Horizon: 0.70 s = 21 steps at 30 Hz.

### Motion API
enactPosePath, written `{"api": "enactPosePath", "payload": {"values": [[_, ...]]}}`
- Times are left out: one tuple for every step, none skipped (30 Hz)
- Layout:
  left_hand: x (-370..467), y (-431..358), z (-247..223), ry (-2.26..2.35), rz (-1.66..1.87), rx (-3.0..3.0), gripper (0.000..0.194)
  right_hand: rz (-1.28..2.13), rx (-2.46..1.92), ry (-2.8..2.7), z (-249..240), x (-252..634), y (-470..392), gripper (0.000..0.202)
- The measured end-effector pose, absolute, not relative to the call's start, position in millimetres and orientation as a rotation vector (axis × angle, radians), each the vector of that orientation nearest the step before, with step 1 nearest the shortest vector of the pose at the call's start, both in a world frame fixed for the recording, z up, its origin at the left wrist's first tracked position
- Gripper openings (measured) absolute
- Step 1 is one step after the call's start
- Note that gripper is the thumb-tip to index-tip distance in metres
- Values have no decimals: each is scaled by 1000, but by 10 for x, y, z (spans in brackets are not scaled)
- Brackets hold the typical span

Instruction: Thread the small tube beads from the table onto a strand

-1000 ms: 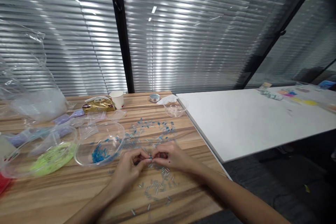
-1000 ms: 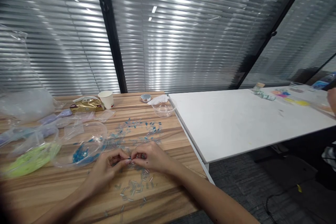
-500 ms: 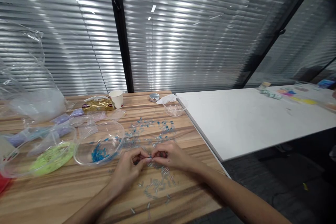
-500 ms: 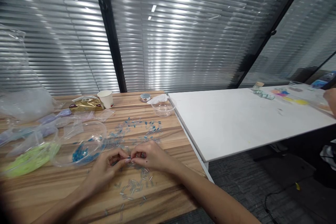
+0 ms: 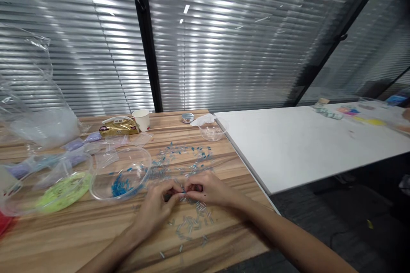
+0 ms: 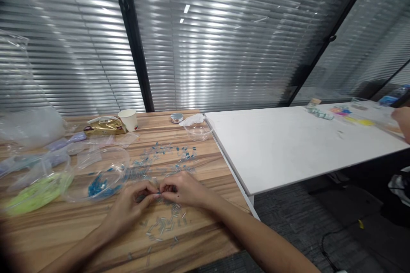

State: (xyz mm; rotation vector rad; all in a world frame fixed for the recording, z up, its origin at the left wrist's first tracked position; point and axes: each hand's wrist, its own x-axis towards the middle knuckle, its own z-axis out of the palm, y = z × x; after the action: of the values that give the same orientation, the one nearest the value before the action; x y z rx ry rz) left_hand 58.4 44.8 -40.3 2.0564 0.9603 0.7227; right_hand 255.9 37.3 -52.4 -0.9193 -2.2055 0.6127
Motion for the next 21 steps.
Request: {"api": "enactPosePath", "payload": {"values": [[586,447,-402,965,719,2068,16,615,-920,-2213,-525,2560,374,4],[587,448,-401,968,716,2076,16,617,-922,-2219,-527,2562,376,4],[589,449,-401,968,714,2079,16,618,-925,-2222,-530,2564,377,3],[590,452,-403,965,711,2080,16,617,-927,-2223,-533,2567,378,3],[590,454,-405,962,710,2080,16,615,-928,-2221,-537,2568,379,2],[589,456,-408,959,708,2082,16,613,-927,-2219,-539,2569,379,2],[588,457,-411,958,707,2082,16,611,-924,-2218,-541,2570,379,2],[586,457,-414,957,708,2082,16,609,-921,-2218,-543,2570,379,2],[585,455,-416,955,709,2082,16,607,-918,-2220,-543,2569,378,2],[584,453,-416,955,713,2081,16,603,-915,-2224,-542,2568,377,2],[583,451,-416,955,717,2082,16,599,-912,-2229,-540,2568,377,2],[583,449,-414,956,718,2083,15,594,-908,-2233,-538,2567,376,2],[583,447,-413,956,717,2085,15,589,-905,-2236,-536,2566,376,3],[585,447,-411,956,715,2088,15,584,-900,-2236,-535,2565,377,3],[586,449,-410,956,712,2090,15,580,-895,-2235,-533,2565,378,3],[587,450,-410,955,710,2092,15,580,-891,-2232,-533,2564,379,3],[588,452,-410,955,710,2093,15,581,-888,-2227,-533,2564,380,3],[589,454,-411,955,714,2093,15,584,-884,-2222,-534,2565,381,3],[589,456,-413,955,718,2094,15,587,-879,-2218,-536,2565,382,3],[588,457,-415,955,719,2096,15,590,-873,-2212,-539,2566,382,3],[587,457,-418,954,720,2097,15,592,-866,-2206,-541,2566,383,3]]}}
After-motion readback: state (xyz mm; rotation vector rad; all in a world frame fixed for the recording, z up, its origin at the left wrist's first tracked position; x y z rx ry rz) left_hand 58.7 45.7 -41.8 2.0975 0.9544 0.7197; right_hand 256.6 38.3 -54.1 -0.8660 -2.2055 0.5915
